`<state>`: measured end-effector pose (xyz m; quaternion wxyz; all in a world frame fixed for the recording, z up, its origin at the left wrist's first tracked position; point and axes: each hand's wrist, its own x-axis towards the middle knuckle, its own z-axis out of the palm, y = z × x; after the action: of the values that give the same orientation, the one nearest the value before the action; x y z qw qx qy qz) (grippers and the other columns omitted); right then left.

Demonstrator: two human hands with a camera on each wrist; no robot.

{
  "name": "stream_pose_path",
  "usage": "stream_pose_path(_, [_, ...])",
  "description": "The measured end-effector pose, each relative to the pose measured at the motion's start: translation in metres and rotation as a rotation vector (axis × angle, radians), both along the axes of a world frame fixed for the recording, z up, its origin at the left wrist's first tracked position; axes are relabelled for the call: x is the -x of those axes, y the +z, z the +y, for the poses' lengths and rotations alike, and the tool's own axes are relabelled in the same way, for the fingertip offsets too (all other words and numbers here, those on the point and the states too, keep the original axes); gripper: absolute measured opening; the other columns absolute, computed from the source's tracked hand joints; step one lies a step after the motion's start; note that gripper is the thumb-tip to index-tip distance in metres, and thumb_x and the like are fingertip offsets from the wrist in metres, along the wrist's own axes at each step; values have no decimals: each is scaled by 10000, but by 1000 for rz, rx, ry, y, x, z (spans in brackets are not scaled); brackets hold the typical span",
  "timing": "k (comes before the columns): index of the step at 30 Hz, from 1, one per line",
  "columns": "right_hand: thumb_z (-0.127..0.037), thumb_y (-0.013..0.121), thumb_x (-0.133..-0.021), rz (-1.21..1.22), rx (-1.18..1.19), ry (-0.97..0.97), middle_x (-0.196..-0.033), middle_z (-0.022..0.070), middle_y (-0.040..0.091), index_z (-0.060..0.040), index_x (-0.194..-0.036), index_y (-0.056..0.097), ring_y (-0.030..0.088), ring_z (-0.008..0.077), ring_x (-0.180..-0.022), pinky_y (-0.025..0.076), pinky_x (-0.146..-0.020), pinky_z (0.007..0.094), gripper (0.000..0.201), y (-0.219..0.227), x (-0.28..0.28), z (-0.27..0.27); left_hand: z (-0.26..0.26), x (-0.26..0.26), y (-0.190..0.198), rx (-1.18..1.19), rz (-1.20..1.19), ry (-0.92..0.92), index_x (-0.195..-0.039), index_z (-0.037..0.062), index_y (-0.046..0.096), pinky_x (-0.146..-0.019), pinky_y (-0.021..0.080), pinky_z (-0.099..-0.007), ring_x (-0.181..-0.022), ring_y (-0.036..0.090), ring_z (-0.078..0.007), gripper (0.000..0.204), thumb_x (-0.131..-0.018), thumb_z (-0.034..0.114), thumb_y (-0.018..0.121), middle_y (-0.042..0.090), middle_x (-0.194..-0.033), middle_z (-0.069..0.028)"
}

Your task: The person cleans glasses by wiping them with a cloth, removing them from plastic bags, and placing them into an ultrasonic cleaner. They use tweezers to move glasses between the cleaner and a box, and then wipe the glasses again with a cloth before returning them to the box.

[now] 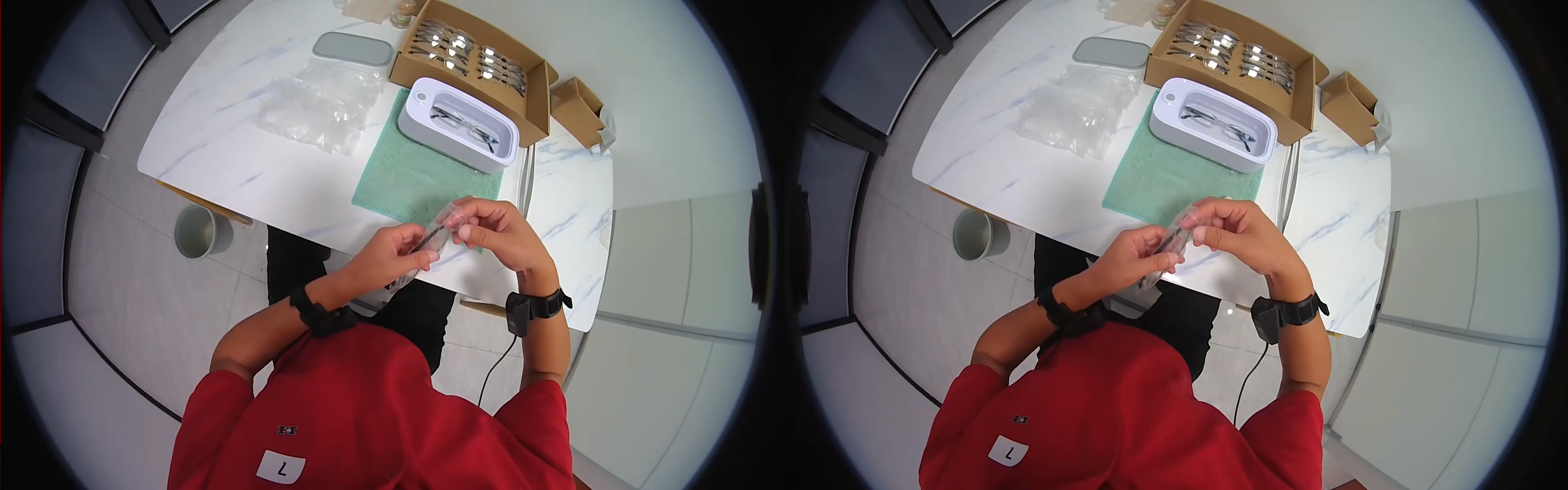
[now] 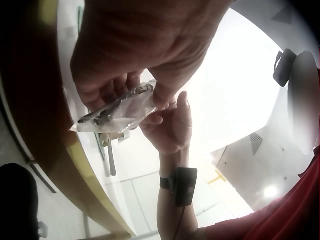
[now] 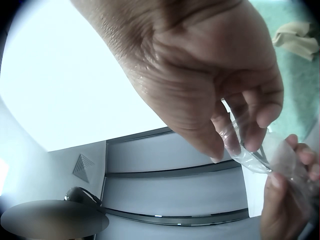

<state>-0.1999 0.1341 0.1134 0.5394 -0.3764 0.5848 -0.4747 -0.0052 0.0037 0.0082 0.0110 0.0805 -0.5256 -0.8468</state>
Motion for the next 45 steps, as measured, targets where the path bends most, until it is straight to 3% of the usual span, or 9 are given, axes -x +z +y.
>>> stream_pose_path(4, [-74, 707, -942, 1, 3, 11, -1036, -9, 698, -27, -1121, 709, 601, 44, -860, 480, -762, 215, 186, 2, 0, -3, -1, 0, 1, 1, -14, 10, -1231, -37, 586, -854, 535, -277, -957, 657, -110, 280, -984, 84, 640, 692, -1074, -70])
stream_pose_path(7, [-56, 707, -927, -10, -9, -13, -1132, 56, 691, -32, -1098, 726, 604, 64, -873, 459, -721, 204, 174, -2, 0, 1, 2, 0, 5, -11, -35, 1, -1223, -34, 594, -852, 531, -274, -943, 655, -105, 270, -986, 87, 640, 691, -1064, -66])
stream_pose_path(10, [-43, 706, -924, 2, 14, -6, -1136, 54, 684, -32, -1111, 725, 609, 69, -892, 462, -728, 205, 189, -3, 1, 5, 5, 2, 4, -19, -28, -1, -1217, -33, 597, -849, 526, -271, -928, 654, -101, 264, -986, 88, 640, 691, -1057, -64])
stream_pose_path(13, [-69, 706, -943, 12, 16, -28, -1022, -9, 690, -19, -1126, 709, 612, 53, -871, 486, -767, 215, 189, 4, 0, 9, 6, 3, 6, -3, -18, -12, -1217, -35, 596, -849, 523, -270, -922, 652, -99, 265, -987, 90, 639, 691, -1055, -63])
stream_pose_path(25, [-55, 688, -946, -6, 38, 6, -1115, 42, 671, -21, -1118, 716, 612, 78, -909, 480, -772, 213, 177, 3, -4, 16, 14, -1, 12, -8, 16, 47, -1101, -25, 625, -752, 505, -231, -837, 623, -61, 235, -964, 151, 699, 656, -920, -16])
stream_pose_path(28, [-76, 695, -955, 21, 47, 6, -1003, 23, 707, -6, -1145, 700, 643, 72, -882, 514, -778, 232, 202, 5, -6, 20, 16, -3, 14, 9, 16, 46, -1092, -22, 628, -748, 505, -229, -832, 623, -58, 228, -963, 151, 699, 655, -917, -13])
stream_pose_path(35, [-61, 692, -954, 203, 35, 27, -1019, 21, 693, 3, -1059, 712, 603, 71, -913, 490, -806, 222, 124, 9, -13, 30, 23, -11, 19, 45, -4, 56, -1074, -15, 635, -747, 507, -226, -819, 621, -57, 204, -959, 141, 695, 650, -901, -5])
stream_pose_path(38, [-83, 701, -953, 262, 40, 44, -990, 23, 700, 6, -1047, 712, 606, 70, -887, 493, -782, 229, 130, 11, -15, 34, 22, -15, 18, 113, 16, -15, -1184, -23, 617, -827, 509, -246, -873, 619, -68, 239, -1008, 139, 614, 697, -1062, -61])
stream_pose_path(45, [-122, 715, -945, 270, 35, 29, -893, 12, 699, 10, -1044, 712, 605, 72, -830, 496, -741, 240, 165, 15, -21, 44, 28, -24, 26, 130, 18, 14, -1119, -22, 665, -805, 504, -242, -845, 614, -67, 246, -1035, 191, 576, 697, -987, -37])
